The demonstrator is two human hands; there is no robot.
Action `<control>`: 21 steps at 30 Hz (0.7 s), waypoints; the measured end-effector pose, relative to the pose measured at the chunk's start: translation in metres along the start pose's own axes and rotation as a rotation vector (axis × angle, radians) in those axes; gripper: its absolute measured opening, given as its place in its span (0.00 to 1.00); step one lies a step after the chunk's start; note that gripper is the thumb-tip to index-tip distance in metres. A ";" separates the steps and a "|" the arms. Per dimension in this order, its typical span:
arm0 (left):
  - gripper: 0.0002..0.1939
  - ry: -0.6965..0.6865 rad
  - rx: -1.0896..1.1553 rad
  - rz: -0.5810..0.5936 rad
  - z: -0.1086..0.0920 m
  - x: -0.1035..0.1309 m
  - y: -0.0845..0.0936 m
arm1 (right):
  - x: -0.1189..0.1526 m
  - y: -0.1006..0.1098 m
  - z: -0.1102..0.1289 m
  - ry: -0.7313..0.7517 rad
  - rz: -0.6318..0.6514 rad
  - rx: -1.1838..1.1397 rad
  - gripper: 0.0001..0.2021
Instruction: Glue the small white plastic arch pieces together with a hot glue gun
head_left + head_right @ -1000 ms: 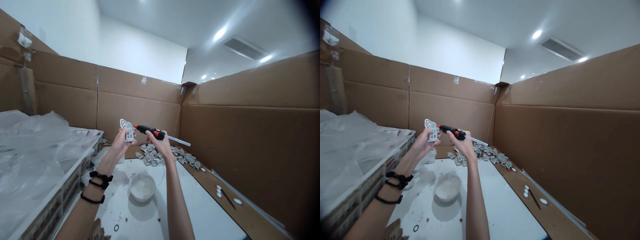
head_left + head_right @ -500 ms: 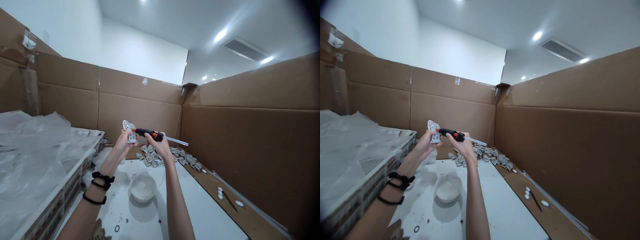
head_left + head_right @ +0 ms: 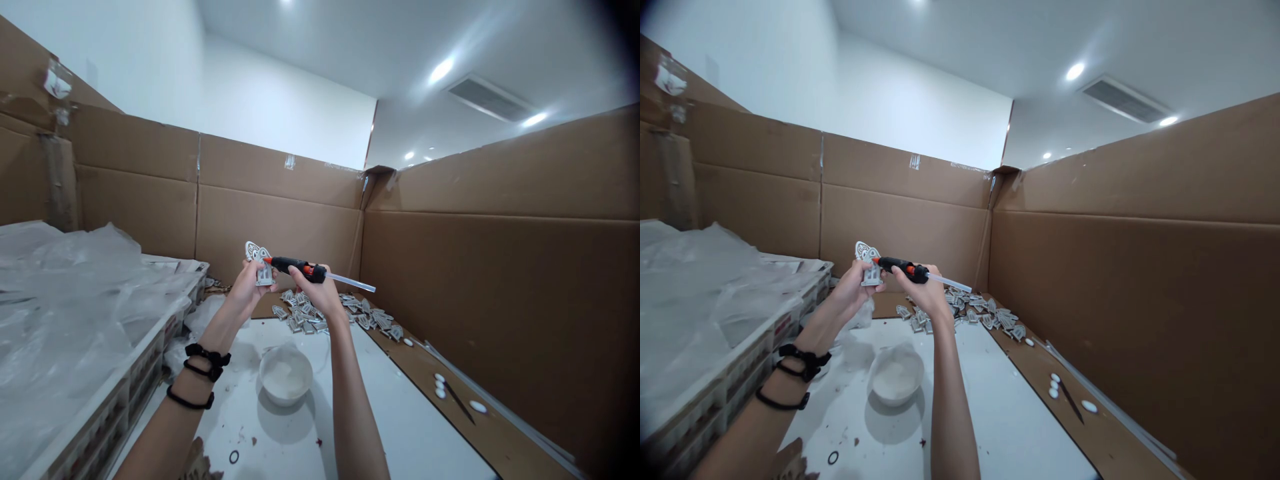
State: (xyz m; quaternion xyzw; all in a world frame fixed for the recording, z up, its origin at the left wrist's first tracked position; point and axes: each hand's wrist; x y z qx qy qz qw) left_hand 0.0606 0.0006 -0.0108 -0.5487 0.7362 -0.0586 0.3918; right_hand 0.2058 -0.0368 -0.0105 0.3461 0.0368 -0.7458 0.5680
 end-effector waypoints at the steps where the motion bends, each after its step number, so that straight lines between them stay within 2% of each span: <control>1: 0.05 -0.001 -0.001 -0.002 0.000 0.000 0.000 | 0.000 0.000 0.000 -0.002 -0.001 0.002 0.22; 21: 0.06 -0.003 -0.012 -0.033 0.000 0.001 0.000 | -0.001 -0.001 -0.001 -0.027 -0.032 -0.012 0.22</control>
Point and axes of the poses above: each hand's wrist, its own x-axis away from the middle knuckle, its own y-axis out of the back of the hand, z = x × y, and after that the axes turned 10 degrees about -y, right-handed
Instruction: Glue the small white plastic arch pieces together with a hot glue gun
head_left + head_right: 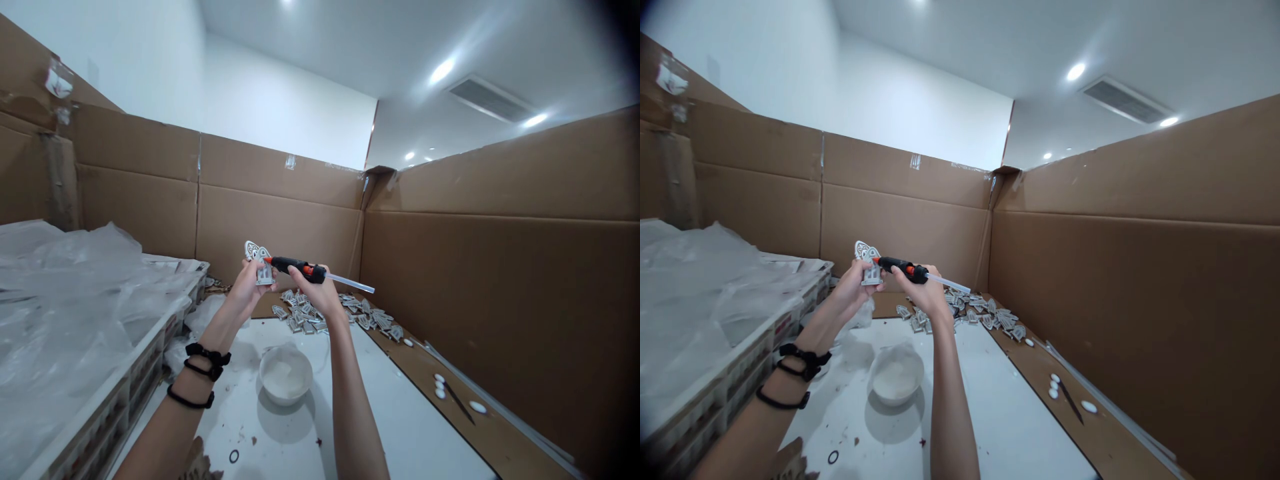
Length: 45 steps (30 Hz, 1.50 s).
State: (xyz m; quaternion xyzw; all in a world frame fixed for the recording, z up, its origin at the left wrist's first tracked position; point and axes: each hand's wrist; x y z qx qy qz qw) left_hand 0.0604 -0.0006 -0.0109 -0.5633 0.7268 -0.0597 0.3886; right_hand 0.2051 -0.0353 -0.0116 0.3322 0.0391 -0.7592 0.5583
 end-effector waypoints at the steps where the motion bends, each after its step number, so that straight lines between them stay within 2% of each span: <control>1: 0.06 0.001 0.001 -0.003 0.000 0.000 0.000 | 0.000 0.000 0.000 0.000 0.002 0.001 0.22; 11: 0.10 -0.042 -0.017 -0.052 -0.001 0.002 -0.003 | -0.001 0.004 -0.003 0.017 -0.043 0.046 0.22; 15: 0.12 -0.033 -0.038 0.003 -0.004 0.004 -0.004 | -0.003 0.004 -0.003 0.024 -0.153 0.046 0.22; 18: 0.14 0.009 -0.075 0.065 -0.004 0.006 -0.005 | -0.007 0.000 -0.002 0.028 -0.243 -0.053 0.21; 20: 0.14 0.059 -0.111 0.109 -0.003 0.008 -0.005 | -0.010 -0.003 -0.002 0.009 -0.206 -0.135 0.19; 24: 0.19 0.160 -0.159 0.204 0.001 0.010 -0.005 | -0.011 -0.006 -0.001 -0.019 -0.035 -0.242 0.19; 27: 0.26 0.188 -0.180 0.241 0.002 0.012 -0.005 | -0.009 -0.005 -0.001 -0.047 0.052 -0.293 0.17; 29: 0.26 0.184 -0.185 0.241 0.003 0.013 -0.006 | -0.007 -0.003 -0.001 -0.060 0.099 -0.323 0.16; 34: 0.15 0.134 -0.005 0.150 0.003 0.010 -0.008 | -0.006 -0.001 -0.001 -0.073 0.070 -0.445 0.13; 38: 0.08 -0.006 0.144 0.022 0.003 0.007 -0.011 | -0.009 0.001 -0.003 -0.055 0.088 -0.547 0.12; 42: 0.07 -0.130 0.152 -0.046 0.007 0.006 -0.012 | -0.008 0.003 -0.002 -0.055 0.154 -0.559 0.12; 45: 0.08 -0.167 0.086 -0.039 0.008 0.005 -0.011 | -0.006 0.005 0.001 -0.029 0.205 -0.498 0.11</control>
Point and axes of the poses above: each hand's wrist, its own x-axis away from the middle knuckle, its own y-axis out of the back of the hand, z = x × y, and after that the axes turned 10 degrees about -y, right-handed
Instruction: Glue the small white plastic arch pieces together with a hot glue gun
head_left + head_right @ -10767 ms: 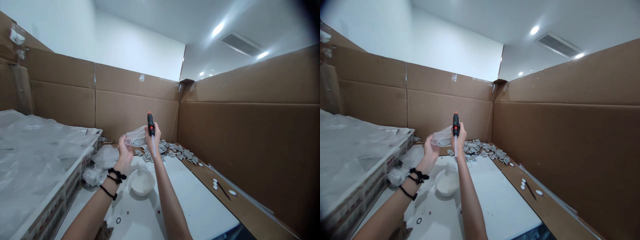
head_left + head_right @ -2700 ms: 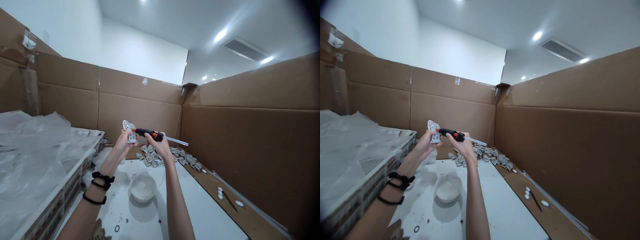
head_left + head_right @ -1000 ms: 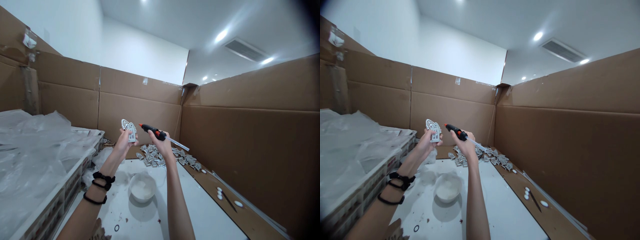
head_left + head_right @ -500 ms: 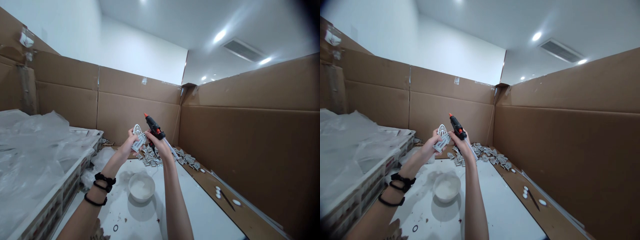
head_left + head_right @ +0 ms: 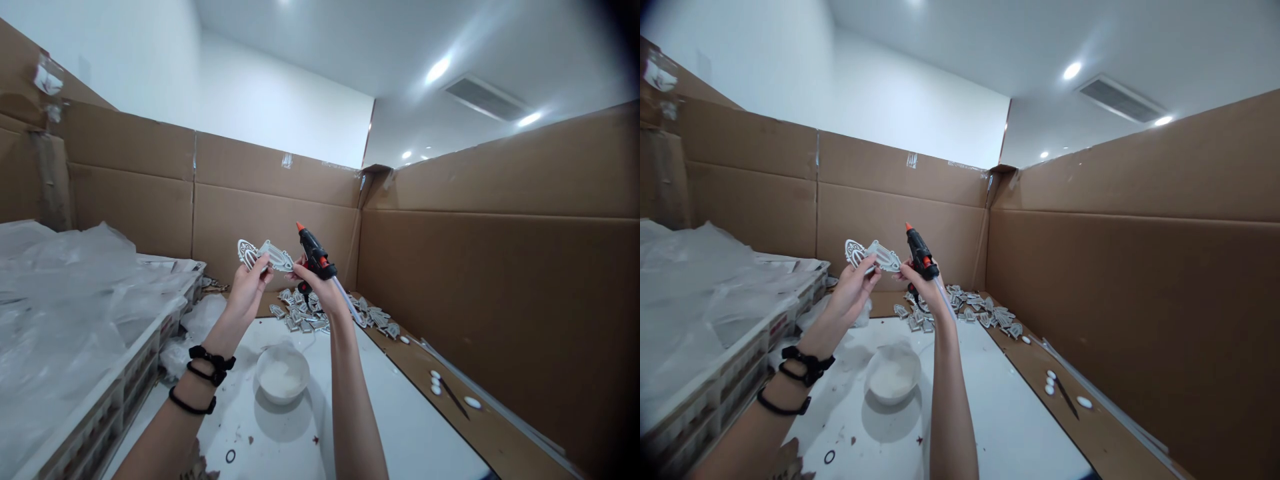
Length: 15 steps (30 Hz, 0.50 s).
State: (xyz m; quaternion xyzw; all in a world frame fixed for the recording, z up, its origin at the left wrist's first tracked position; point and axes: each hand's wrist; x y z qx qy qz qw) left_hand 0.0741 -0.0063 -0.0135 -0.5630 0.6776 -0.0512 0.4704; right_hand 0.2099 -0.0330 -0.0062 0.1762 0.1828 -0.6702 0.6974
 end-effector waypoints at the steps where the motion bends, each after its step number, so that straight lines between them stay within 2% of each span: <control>1: 0.09 -0.008 -0.038 0.010 0.000 0.000 0.000 | 0.001 0.000 0.001 0.007 0.013 0.037 0.11; 5: 0.14 -0.049 -0.204 0.025 -0.002 0.000 0.002 | 0.003 0.005 0.003 0.045 -0.050 0.142 0.12; 10: 0.15 -0.077 -0.360 -0.032 -0.001 -0.002 0.008 | 0.007 0.020 0.000 0.006 -0.184 0.214 0.19; 15: 0.14 -0.076 -0.421 0.002 -0.002 -0.004 0.010 | 0.009 0.026 -0.001 0.031 -0.196 0.275 0.21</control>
Point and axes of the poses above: each hand's wrist, its own x-axis away from the middle knuckle, its own y-axis out of the back of the hand, z = x × y, and after that the axes turned 10 degrees about -y, right-handed
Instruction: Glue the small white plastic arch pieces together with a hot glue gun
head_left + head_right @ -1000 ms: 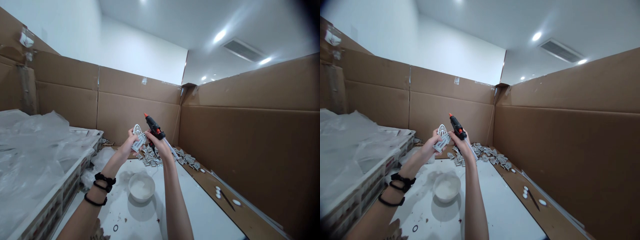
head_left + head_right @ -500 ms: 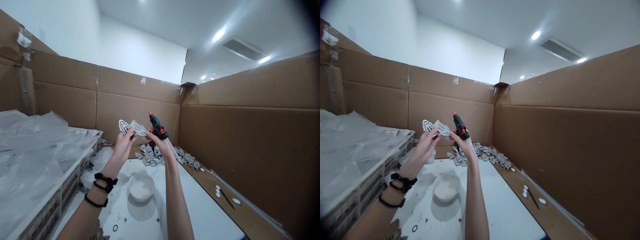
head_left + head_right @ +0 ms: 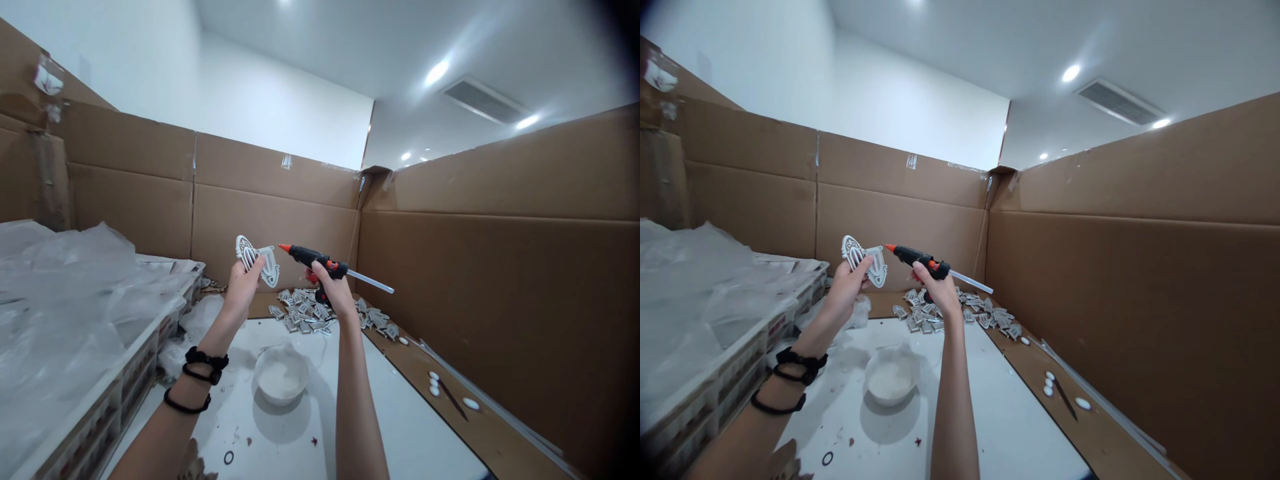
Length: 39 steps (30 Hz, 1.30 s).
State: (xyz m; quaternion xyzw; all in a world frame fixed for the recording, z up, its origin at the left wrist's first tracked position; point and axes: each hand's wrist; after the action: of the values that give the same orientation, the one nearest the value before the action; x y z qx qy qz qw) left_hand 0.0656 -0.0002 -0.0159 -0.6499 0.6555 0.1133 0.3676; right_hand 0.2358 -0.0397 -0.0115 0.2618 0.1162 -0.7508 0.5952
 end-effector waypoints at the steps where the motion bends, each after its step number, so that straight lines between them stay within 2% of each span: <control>1: 0.14 -0.001 -0.009 0.009 -0.001 0.000 0.000 | 0.000 -0.001 0.000 -0.003 -0.004 0.011 0.22; 9: 0.20 0.051 -0.063 0.093 -0.009 0.002 -0.003 | 0.002 -0.010 0.007 -0.024 -0.054 0.055 0.24; 17: 0.22 0.050 -0.081 0.123 -0.012 0.004 -0.002 | 0.000 -0.012 0.005 -0.013 -0.069 0.083 0.25; 24: 0.20 0.034 -0.095 0.106 -0.012 0.005 -0.004 | -0.002 -0.011 0.002 -0.038 -0.052 0.043 0.25; 39: 0.19 0.047 -0.088 0.107 -0.011 0.007 -0.007 | 0.001 -0.009 0.005 -0.040 -0.064 0.107 0.26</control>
State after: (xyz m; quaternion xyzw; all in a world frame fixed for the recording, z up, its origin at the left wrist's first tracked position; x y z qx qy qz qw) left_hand 0.0687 -0.0130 -0.0101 -0.6320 0.6921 0.1464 0.3166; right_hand 0.2256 -0.0404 -0.0095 0.2741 0.0721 -0.7796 0.5585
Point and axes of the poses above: each hand's wrist, its own x-axis away from the middle knuckle, its own y-axis out of the back of the hand, z = x × y, and after that the axes turned 10 degrees about -y, right-handed
